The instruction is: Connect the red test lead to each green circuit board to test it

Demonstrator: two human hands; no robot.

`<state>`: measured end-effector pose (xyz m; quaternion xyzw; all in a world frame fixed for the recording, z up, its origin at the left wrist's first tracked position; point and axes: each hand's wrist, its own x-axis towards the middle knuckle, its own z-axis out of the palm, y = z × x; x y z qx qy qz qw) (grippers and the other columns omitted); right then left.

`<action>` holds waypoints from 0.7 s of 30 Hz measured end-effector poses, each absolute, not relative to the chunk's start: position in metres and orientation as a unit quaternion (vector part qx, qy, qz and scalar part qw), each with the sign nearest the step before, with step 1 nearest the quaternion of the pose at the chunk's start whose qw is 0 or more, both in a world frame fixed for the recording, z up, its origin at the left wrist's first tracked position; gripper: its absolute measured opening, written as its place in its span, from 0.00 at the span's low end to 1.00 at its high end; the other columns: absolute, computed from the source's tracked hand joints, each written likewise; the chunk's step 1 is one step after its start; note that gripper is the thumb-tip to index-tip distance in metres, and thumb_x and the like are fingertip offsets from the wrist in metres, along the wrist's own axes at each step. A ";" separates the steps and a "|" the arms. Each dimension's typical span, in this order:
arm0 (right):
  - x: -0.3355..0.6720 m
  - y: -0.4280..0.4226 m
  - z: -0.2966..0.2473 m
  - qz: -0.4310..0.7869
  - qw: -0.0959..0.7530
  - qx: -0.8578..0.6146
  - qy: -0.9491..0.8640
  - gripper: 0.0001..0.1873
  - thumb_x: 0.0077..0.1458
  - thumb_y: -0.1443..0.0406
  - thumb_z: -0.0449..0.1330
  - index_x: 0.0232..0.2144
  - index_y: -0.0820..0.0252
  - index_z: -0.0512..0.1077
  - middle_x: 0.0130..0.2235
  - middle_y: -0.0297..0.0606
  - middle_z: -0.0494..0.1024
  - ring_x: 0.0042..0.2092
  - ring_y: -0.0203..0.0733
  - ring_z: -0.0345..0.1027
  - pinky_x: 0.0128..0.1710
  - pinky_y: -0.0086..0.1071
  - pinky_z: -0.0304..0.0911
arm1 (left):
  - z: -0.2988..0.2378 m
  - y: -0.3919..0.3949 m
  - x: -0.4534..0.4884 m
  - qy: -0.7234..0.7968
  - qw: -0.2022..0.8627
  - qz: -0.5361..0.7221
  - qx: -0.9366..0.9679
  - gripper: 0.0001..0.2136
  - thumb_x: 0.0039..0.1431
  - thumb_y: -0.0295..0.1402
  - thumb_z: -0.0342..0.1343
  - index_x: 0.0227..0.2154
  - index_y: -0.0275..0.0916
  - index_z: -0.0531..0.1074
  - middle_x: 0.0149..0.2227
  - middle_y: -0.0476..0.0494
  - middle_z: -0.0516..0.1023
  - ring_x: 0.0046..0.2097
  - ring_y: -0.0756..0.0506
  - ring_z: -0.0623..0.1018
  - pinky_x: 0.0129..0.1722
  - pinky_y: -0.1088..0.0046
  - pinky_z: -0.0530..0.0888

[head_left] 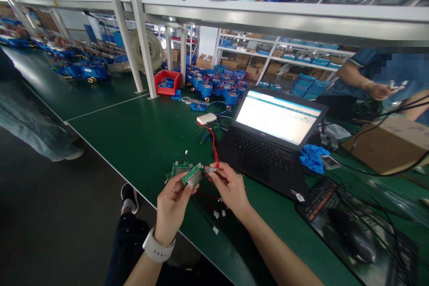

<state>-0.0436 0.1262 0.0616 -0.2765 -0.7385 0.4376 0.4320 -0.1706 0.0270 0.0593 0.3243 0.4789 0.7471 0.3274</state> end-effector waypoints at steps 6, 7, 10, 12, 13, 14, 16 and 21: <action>-0.044 0.126 0.061 0.436 0.429 -0.283 -0.739 0.09 0.57 0.63 0.58 0.42 0.56 0.69 0.38 0.36 0.81 0.41 0.42 0.77 0.39 0.32 0.73 | 0.058 0.027 -0.170 0.485 0.322 0.746 0.323 0.16 0.52 0.34 0.62 0.42 0.34 0.71 0.37 0.41 0.81 0.37 0.45 0.81 0.39 0.73 0.80; -0.044 0.126 0.061 0.438 0.429 -0.283 -0.738 0.09 0.57 0.63 0.58 0.42 0.56 0.69 0.39 0.36 0.81 0.41 0.42 0.77 0.39 0.32 0.73 | 0.058 0.027 -0.170 0.486 0.323 0.746 0.323 0.16 0.52 0.34 0.62 0.42 0.34 0.71 0.37 0.41 0.81 0.37 0.45 0.81 0.39 0.73 0.80; -0.043 0.127 0.060 0.440 0.430 -0.278 -0.737 0.09 0.57 0.63 0.58 0.42 0.56 0.69 0.39 0.36 0.81 0.41 0.42 0.76 0.40 0.32 0.73 | 0.056 0.027 -0.170 0.484 0.326 0.746 0.322 0.16 0.52 0.34 0.62 0.43 0.34 0.71 0.38 0.41 0.81 0.37 0.45 0.81 0.40 0.72 0.80; -0.043 0.127 0.060 0.441 0.430 -0.277 -0.738 0.09 0.57 0.63 0.58 0.42 0.56 0.69 0.39 0.36 0.81 0.42 0.42 0.76 0.40 0.32 0.73 | 0.055 0.026 -0.170 0.481 0.327 0.746 0.324 0.15 0.53 0.34 0.62 0.43 0.35 0.71 0.38 0.41 0.81 0.38 0.45 0.81 0.40 0.72 0.80; -0.044 0.127 0.060 0.441 0.429 -0.278 -0.738 0.09 0.57 0.63 0.58 0.42 0.56 0.69 0.38 0.36 0.81 0.42 0.42 0.76 0.40 0.32 0.73 | 0.055 0.026 -0.170 0.481 0.326 0.746 0.326 0.15 0.53 0.34 0.62 0.43 0.35 0.71 0.38 0.42 0.81 0.38 0.45 0.81 0.40 0.73 0.80; -0.044 0.127 0.060 0.443 0.429 -0.278 -0.737 0.09 0.57 0.63 0.58 0.42 0.56 0.69 0.38 0.36 0.81 0.42 0.42 0.76 0.40 0.32 0.73 | 0.055 0.026 -0.170 0.482 0.325 0.745 0.326 0.14 0.53 0.34 0.62 0.42 0.35 0.71 0.38 0.42 0.81 0.37 0.45 0.81 0.39 0.74 0.80; -0.044 0.126 0.059 0.445 0.428 -0.278 -0.736 0.09 0.57 0.63 0.58 0.41 0.56 0.69 0.39 0.36 0.81 0.42 0.42 0.76 0.41 0.32 0.73 | 0.056 0.026 -0.170 0.484 0.325 0.744 0.327 0.14 0.53 0.34 0.62 0.42 0.35 0.72 0.37 0.43 0.81 0.37 0.46 0.81 0.39 0.75 0.80; -0.043 0.126 0.059 0.443 0.427 -0.280 -0.737 0.08 0.57 0.64 0.58 0.41 0.56 0.69 0.39 0.35 0.81 0.41 0.40 0.77 0.41 0.31 0.73 | 0.057 0.026 -0.170 0.486 0.334 0.742 0.320 0.14 0.53 0.34 0.62 0.42 0.35 0.71 0.37 0.42 0.81 0.37 0.46 0.81 0.39 0.76 0.80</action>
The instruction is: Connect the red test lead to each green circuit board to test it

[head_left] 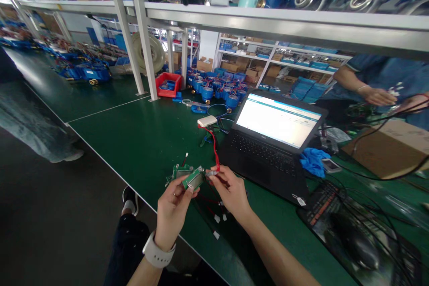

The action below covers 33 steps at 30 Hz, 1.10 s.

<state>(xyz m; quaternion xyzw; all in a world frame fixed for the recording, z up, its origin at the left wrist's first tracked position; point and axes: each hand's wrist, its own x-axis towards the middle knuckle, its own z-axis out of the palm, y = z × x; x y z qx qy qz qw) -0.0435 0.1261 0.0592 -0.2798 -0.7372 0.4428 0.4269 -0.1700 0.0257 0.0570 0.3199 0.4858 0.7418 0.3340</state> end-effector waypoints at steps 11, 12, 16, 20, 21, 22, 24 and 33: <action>-0.043 0.127 0.060 0.442 0.423 -0.273 -0.743 0.09 0.58 0.64 0.58 0.43 0.56 0.68 0.40 0.35 0.81 0.42 0.41 0.76 0.40 0.31 0.72 | 0.050 0.026 -0.172 0.496 0.340 0.735 0.313 0.15 0.54 0.35 0.61 0.44 0.36 0.70 0.38 0.43 0.81 0.37 0.46 0.81 0.38 0.74 0.80; -0.043 0.127 0.060 0.442 0.424 -0.273 -0.742 0.09 0.58 0.64 0.57 0.43 0.56 0.68 0.40 0.36 0.81 0.42 0.41 0.76 0.40 0.31 0.72 | 0.050 0.026 -0.172 0.497 0.339 0.735 0.313 0.15 0.54 0.35 0.61 0.44 0.36 0.70 0.37 0.43 0.81 0.37 0.46 0.81 0.38 0.74 0.80; -0.043 0.126 0.061 0.439 0.425 -0.276 -0.742 0.09 0.58 0.63 0.58 0.42 0.56 0.68 0.40 0.36 0.81 0.41 0.42 0.76 0.41 0.33 0.73 | 0.052 0.025 -0.172 0.503 0.335 0.733 0.313 0.16 0.53 0.35 0.62 0.43 0.35 0.71 0.37 0.42 0.81 0.37 0.45 0.81 0.38 0.72 0.80; -0.043 0.125 0.061 0.443 0.425 -0.278 -0.739 0.09 0.58 0.63 0.58 0.42 0.56 0.68 0.40 0.36 0.81 0.41 0.42 0.76 0.41 0.34 0.73 | 0.056 0.025 -0.172 0.506 0.335 0.730 0.315 0.16 0.53 0.35 0.61 0.43 0.35 0.70 0.38 0.42 0.81 0.37 0.44 0.81 0.39 0.72 0.80; -0.043 0.125 0.062 0.444 0.426 -0.278 -0.738 0.09 0.57 0.63 0.58 0.42 0.55 0.68 0.40 0.36 0.81 0.41 0.42 0.76 0.41 0.34 0.73 | 0.056 0.025 -0.171 0.507 0.335 0.729 0.315 0.16 0.53 0.35 0.61 0.43 0.35 0.70 0.38 0.41 0.81 0.37 0.44 0.81 0.39 0.72 0.80; -0.043 0.125 0.062 0.444 0.427 -0.278 -0.737 0.09 0.57 0.63 0.58 0.42 0.55 0.69 0.39 0.36 0.81 0.41 0.42 0.76 0.40 0.34 0.73 | 0.056 0.025 -0.171 0.507 0.335 0.729 0.315 0.16 0.53 0.35 0.62 0.43 0.35 0.70 0.38 0.41 0.81 0.37 0.44 0.81 0.39 0.72 0.80; -0.044 0.125 0.062 0.444 0.429 -0.277 -0.736 0.09 0.57 0.63 0.58 0.42 0.55 0.69 0.39 0.36 0.81 0.41 0.42 0.77 0.40 0.34 0.74 | 0.056 0.025 -0.171 0.507 0.333 0.731 0.312 0.16 0.53 0.35 0.62 0.43 0.35 0.70 0.37 0.41 0.81 0.37 0.44 0.81 0.38 0.73 0.80; -0.044 0.125 0.064 0.439 0.434 -0.268 -0.740 0.09 0.57 0.64 0.58 0.42 0.56 0.69 0.38 0.35 0.81 0.40 0.42 0.77 0.39 0.33 0.73 | 0.056 0.025 -0.172 0.509 0.329 0.731 0.314 0.16 0.53 0.35 0.61 0.43 0.35 0.70 0.37 0.42 0.81 0.37 0.46 0.81 0.38 0.76 0.80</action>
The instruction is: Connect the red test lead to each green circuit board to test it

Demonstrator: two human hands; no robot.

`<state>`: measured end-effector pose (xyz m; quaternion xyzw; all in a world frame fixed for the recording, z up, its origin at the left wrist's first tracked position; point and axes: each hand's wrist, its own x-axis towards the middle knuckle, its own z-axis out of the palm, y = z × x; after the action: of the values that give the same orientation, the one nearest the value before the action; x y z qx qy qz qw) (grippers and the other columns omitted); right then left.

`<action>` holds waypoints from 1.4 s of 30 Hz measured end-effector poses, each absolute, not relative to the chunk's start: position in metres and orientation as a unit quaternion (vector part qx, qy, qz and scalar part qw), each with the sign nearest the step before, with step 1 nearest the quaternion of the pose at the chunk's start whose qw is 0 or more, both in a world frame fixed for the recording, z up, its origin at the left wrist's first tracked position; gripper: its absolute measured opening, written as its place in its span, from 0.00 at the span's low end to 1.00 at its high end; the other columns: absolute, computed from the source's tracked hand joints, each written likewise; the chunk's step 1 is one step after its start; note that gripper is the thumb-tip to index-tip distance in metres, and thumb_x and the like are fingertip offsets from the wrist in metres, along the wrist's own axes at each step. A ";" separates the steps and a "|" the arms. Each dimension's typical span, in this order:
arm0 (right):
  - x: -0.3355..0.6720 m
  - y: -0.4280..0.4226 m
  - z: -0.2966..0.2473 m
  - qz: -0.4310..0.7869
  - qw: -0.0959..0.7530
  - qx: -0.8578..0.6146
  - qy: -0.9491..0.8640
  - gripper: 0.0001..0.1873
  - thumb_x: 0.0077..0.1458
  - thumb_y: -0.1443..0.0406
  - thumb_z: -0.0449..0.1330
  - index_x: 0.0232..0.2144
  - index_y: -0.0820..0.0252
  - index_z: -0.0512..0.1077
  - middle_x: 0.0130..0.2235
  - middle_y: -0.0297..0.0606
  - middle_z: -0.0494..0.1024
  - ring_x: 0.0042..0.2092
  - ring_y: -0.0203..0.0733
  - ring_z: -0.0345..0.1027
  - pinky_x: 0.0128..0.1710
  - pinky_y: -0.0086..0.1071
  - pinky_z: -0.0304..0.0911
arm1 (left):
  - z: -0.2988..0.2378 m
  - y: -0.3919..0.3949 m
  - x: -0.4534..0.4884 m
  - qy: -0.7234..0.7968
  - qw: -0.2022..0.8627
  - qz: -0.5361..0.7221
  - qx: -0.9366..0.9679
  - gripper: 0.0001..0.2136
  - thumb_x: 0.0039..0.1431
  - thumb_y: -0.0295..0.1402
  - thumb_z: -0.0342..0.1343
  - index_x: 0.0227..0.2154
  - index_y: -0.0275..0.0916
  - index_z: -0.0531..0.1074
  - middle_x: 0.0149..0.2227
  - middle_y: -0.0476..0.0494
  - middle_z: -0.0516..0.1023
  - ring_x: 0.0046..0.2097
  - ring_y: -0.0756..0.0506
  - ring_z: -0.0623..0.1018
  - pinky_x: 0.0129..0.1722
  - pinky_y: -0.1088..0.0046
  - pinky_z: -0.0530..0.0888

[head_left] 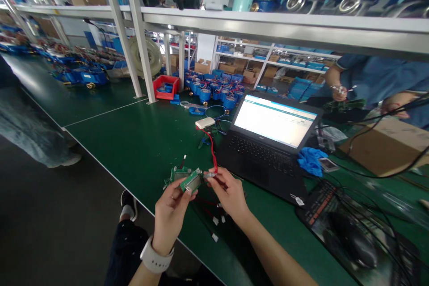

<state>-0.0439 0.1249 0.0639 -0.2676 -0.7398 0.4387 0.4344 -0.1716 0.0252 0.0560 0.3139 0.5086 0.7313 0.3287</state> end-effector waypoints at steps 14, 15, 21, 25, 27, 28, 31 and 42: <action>-0.044 0.126 0.062 0.453 0.431 -0.271 -0.732 0.09 0.57 0.64 0.57 0.42 0.55 0.68 0.40 0.36 0.81 0.42 0.43 0.76 0.42 0.36 0.73 | 0.059 0.025 -0.171 0.509 0.331 0.732 0.310 0.17 0.51 0.36 0.63 0.42 0.35 0.71 0.38 0.40 0.81 0.38 0.42 0.81 0.40 0.69 0.81; -0.044 0.126 0.062 0.454 0.432 -0.272 -0.730 0.09 0.57 0.64 0.57 0.42 0.55 0.68 0.40 0.36 0.81 0.42 0.43 0.76 0.42 0.36 0.73 | 0.059 0.025 -0.171 0.508 0.328 0.732 0.313 0.17 0.51 0.36 0.63 0.42 0.35 0.71 0.39 0.40 0.81 0.38 0.42 0.81 0.40 0.69 0.81; -0.046 0.126 0.061 0.456 0.443 -0.271 -0.723 0.08 0.57 0.64 0.58 0.41 0.56 0.69 0.40 0.35 0.81 0.42 0.42 0.76 0.42 0.34 0.73 | 0.058 0.028 -0.172 0.508 0.295 0.740 0.326 0.16 0.50 0.35 0.64 0.41 0.35 0.72 0.37 0.41 0.81 0.36 0.43 0.81 0.39 0.71 0.81; -0.047 0.125 0.063 0.452 0.444 -0.272 -0.724 0.08 0.57 0.65 0.58 0.41 0.56 0.69 0.40 0.35 0.81 0.41 0.41 0.77 0.43 0.34 0.73 | 0.058 0.029 -0.172 0.509 0.300 0.738 0.325 0.17 0.50 0.35 0.63 0.42 0.34 0.72 0.37 0.41 0.81 0.36 0.44 0.81 0.39 0.73 0.80; -0.047 0.125 0.064 0.454 0.445 -0.271 -0.723 0.08 0.56 0.65 0.58 0.41 0.56 0.69 0.40 0.36 0.81 0.41 0.42 0.77 0.43 0.35 0.73 | 0.060 0.028 -0.172 0.505 0.303 0.739 0.327 0.17 0.50 0.36 0.63 0.42 0.34 0.72 0.37 0.41 0.81 0.36 0.44 0.81 0.39 0.73 0.80; -0.047 0.124 0.064 0.453 0.446 -0.270 -0.723 0.08 0.56 0.64 0.58 0.40 0.56 0.69 0.40 0.36 0.81 0.41 0.42 0.77 0.43 0.35 0.73 | 0.060 0.028 -0.172 0.504 0.303 0.740 0.328 0.17 0.50 0.36 0.63 0.42 0.34 0.72 0.37 0.41 0.81 0.37 0.44 0.81 0.40 0.73 0.80; -0.047 0.124 0.066 0.454 0.446 -0.271 -0.722 0.08 0.56 0.64 0.58 0.40 0.56 0.69 0.39 0.36 0.81 0.41 0.42 0.77 0.43 0.35 0.73 | 0.061 0.027 -0.172 0.509 0.306 0.736 0.325 0.17 0.50 0.36 0.63 0.42 0.35 0.71 0.38 0.41 0.81 0.37 0.44 0.81 0.40 0.73 0.80; -0.049 0.122 0.070 0.353 0.433 -0.293 -0.776 0.08 0.58 0.66 0.56 0.40 0.57 0.70 0.38 0.36 0.79 0.40 0.41 0.75 0.40 0.30 0.69 | 0.056 0.026 -0.173 0.662 0.178 0.632 0.362 0.19 0.50 0.44 0.61 0.43 0.42 0.70 0.32 0.47 0.80 0.34 0.46 0.80 0.32 0.80 0.77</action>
<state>-0.0491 0.1221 0.0704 -0.2925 -0.7761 0.3529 0.4331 -0.1735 0.0257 0.0562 0.3620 0.6616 0.6321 0.1778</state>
